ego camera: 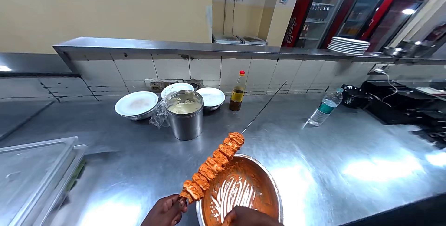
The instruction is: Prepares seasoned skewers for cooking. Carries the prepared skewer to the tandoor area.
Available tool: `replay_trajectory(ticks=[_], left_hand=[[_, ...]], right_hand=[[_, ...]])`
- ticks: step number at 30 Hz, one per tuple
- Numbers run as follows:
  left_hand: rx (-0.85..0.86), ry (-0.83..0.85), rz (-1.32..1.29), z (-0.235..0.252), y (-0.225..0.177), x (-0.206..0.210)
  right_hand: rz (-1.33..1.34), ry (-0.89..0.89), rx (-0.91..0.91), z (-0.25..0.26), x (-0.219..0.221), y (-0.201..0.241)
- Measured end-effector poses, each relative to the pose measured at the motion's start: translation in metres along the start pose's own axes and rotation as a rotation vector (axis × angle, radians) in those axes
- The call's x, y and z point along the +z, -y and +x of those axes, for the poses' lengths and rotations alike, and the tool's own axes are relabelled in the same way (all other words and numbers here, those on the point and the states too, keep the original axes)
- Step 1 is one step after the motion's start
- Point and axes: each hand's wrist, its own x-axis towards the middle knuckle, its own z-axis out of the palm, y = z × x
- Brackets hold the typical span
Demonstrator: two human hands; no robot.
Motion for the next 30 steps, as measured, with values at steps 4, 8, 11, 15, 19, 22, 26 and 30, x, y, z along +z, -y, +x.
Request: replay_trajectory(ticks=[4,8,11,15,19,22,26,30], left_hand=[[-0.029,-0.006,-0.004,0.002,-0.003,0.0],[-0.037,-0.001,0.02,0.007,-0.008,0.001],[-0.031,0.02,0.026,0.011,-0.012,0.006],[-0.031,0.036,0.037,0.015,-0.015,0.01],[-0.056,0.015,0.033,0.015,-0.018,0.014],[-0.075,0.015,0.026,0.014,-0.019,0.013],[-0.093,0.033,-0.008,0.012,-0.016,0.012],[-0.087,0.046,-0.025,0.01,-0.017,0.011]], right_hand=[[0.778,-0.232,-0.022,-0.016,-0.027,0.018],[0.61,-0.32,-0.216,-0.043,-0.05,0.072],[0.003,-0.401,-0.299,-0.064,-0.058,0.122],[-0.551,-0.736,-0.542,-0.063,-0.024,0.151],[-0.864,-0.433,-0.535,-0.034,-0.012,0.128],[-0.882,-0.39,-0.504,-0.034,-0.015,0.13],[-0.881,-0.393,-0.51,-0.036,-0.018,0.124],[-0.866,-0.587,-0.539,-0.04,-0.024,0.113]])
